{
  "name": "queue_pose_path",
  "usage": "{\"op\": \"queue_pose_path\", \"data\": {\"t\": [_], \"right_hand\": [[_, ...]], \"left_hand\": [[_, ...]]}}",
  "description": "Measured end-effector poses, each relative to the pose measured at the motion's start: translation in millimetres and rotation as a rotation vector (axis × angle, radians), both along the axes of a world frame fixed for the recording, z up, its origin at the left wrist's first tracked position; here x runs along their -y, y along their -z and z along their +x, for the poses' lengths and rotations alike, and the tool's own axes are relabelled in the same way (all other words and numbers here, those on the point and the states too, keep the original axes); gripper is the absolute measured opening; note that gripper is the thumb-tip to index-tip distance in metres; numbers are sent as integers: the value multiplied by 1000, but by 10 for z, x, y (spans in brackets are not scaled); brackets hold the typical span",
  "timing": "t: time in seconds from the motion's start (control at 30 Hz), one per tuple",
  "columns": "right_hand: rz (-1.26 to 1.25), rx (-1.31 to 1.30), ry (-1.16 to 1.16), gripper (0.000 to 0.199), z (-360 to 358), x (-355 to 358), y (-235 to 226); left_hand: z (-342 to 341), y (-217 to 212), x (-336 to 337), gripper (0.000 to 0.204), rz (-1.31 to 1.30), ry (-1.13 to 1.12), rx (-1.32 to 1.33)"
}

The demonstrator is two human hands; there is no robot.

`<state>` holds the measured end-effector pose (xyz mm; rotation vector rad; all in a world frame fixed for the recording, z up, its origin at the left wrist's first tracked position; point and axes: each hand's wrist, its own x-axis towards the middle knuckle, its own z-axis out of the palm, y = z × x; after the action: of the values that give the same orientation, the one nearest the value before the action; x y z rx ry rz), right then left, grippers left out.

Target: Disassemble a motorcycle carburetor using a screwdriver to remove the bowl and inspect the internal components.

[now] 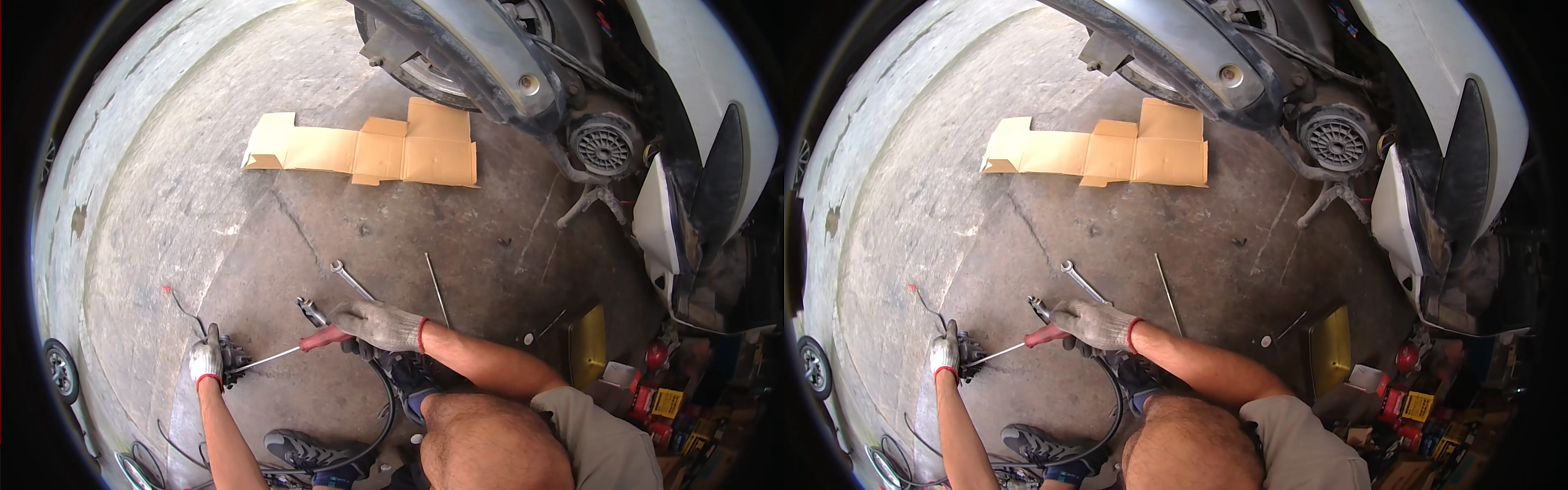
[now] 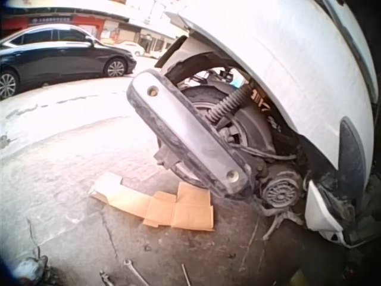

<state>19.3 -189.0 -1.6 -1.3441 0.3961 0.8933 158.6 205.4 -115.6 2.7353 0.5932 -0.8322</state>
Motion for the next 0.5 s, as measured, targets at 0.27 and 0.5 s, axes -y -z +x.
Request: {"op": "queue_pose_path", "data": {"t": [0.27,0.5], "right_hand": [[134,133,84,35,-76,-58,92],[56,155,243,40,-139,-235,47]], "left_hand": [[6,-169,103,81,16,4,-41],[-9,-77,-15,84,62,60,5]]}}
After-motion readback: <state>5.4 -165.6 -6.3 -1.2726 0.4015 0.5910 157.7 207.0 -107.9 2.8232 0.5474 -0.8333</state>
